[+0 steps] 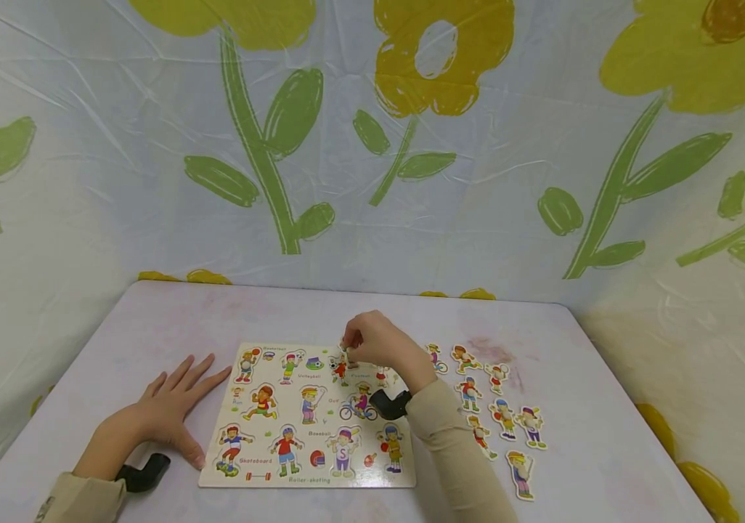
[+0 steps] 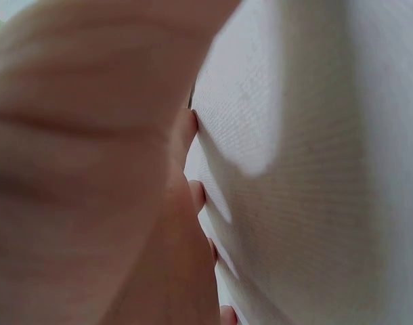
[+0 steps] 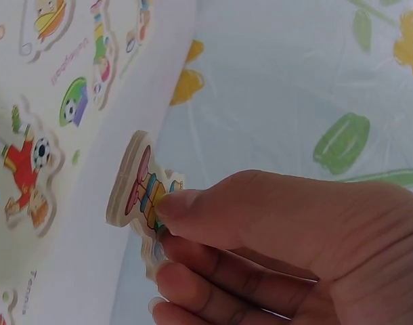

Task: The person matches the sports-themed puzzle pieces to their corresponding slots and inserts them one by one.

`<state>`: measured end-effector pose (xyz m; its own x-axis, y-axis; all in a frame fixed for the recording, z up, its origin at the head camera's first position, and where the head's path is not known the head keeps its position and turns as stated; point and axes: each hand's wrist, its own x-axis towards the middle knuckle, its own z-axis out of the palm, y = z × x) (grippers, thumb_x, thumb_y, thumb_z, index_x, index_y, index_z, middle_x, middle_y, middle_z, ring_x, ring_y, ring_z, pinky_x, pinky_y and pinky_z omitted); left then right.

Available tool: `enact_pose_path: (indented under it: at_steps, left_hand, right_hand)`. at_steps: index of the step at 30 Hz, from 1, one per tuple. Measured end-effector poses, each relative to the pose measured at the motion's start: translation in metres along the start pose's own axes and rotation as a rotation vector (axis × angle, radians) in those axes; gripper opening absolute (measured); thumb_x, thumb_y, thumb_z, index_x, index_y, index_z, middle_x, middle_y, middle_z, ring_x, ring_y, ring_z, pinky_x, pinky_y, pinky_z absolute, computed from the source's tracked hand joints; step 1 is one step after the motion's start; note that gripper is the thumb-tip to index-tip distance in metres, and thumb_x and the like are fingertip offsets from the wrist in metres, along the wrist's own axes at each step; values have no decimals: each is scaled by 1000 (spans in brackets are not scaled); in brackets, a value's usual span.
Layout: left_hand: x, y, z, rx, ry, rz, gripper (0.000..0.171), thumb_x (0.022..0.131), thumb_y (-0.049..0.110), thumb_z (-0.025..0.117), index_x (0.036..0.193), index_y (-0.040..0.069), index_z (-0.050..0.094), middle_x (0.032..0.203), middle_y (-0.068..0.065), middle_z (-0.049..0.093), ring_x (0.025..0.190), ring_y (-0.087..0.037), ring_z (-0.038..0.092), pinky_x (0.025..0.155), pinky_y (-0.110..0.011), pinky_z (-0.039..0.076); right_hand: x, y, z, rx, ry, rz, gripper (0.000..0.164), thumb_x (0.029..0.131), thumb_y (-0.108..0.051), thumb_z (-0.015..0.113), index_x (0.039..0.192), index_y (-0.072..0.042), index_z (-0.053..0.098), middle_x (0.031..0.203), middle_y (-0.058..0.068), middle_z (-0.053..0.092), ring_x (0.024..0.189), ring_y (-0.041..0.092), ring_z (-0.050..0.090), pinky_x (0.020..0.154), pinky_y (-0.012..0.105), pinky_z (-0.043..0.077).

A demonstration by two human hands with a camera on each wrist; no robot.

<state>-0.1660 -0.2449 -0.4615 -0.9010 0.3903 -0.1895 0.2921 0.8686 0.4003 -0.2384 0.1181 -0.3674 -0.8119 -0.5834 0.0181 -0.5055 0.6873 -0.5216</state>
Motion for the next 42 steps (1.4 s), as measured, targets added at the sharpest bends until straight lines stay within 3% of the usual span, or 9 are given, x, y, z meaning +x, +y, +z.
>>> enact_pose_path:
  at_steps: [9, 18, 26, 42]
  left_hand:
    - [1, -3, 1, 5, 3, 4, 142, 37, 67, 90, 157, 22, 28, 164, -20, 8, 145, -51, -1, 105, -78, 1]
    - [1, -5, 4, -43, 12, 14, 141, 37, 68, 89, 156, 21, 31, 163, -20, 8, 145, -51, -3, 105, -79, -2]
    - [-1, 0, 0, -7, 1, 6, 140, 38, 66, 90, 156, 21, 29, 163, -20, 9, 145, -52, -1, 105, -79, 1]
    - [-1, 1, 0, -5, 4, 6, 139, 39, 65, 90, 156, 20, 31, 163, -21, 10, 145, -52, -1, 105, -79, 1]
  right_hand:
    - [15, -14, 13, 23, -4, -21, 7, 84, 2, 69, 88, -2, 74, 84, 7, 67, 71, 14, 56, 65, 27, 50]
    - [23, -25, 32, 35, 47, -23, 6, 86, -2, 71, 90, -3, 74, 83, 3, 66, 73, 13, 57, 67, 24, 51]
    - [34, -35, 47, 14, 67, -43, 6, 87, -3, 72, 92, -3, 75, 83, 2, 66, 70, 11, 55, 65, 21, 49]
    - [61, -41, 74, -42, -13, 25, 5, 86, -6, 72, 90, -8, 75, 80, -3, 64, 68, 8, 54, 61, 19, 47]
